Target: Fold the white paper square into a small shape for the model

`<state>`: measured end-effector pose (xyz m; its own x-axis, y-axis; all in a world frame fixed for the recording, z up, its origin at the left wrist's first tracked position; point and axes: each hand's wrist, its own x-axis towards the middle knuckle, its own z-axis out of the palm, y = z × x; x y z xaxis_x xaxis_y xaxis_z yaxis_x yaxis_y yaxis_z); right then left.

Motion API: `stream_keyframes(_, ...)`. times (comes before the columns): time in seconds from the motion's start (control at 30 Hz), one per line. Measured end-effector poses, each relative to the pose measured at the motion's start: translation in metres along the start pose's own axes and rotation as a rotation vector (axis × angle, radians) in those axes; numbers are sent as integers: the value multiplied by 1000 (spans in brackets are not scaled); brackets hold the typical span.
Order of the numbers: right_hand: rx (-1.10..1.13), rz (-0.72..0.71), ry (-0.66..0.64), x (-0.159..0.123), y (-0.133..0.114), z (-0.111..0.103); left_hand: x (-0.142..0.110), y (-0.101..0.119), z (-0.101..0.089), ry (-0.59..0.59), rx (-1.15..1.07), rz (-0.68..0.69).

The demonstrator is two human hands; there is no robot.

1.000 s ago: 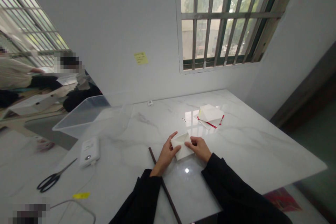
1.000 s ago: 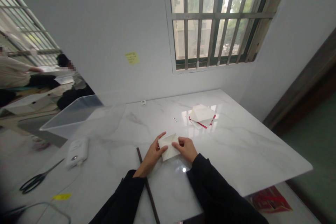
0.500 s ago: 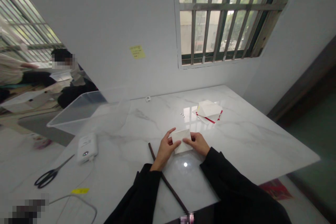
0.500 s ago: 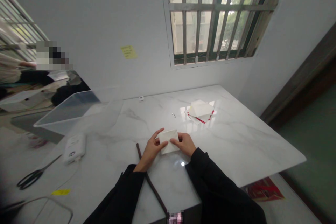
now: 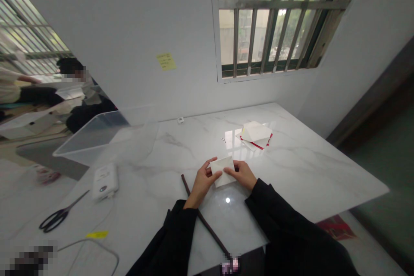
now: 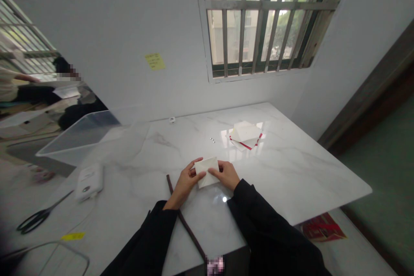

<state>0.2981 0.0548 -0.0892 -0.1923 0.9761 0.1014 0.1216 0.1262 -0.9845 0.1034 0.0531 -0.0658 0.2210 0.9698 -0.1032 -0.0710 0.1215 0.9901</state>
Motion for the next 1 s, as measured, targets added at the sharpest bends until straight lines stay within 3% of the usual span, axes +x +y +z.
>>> stream_keyframes(0.7, 8, -2, 6, 0, -4, 1, 2, -6, 2, 96, -7, -3)
stream_keyframes(0.83, -44, -70, 176, 13, 3, -10, 3, -5, 0, 139, -204, -29)
stream_keyframes(1.0, -415, -139, 313, 57, 27, -21, 4, -2, -2, 201, -339, -31)
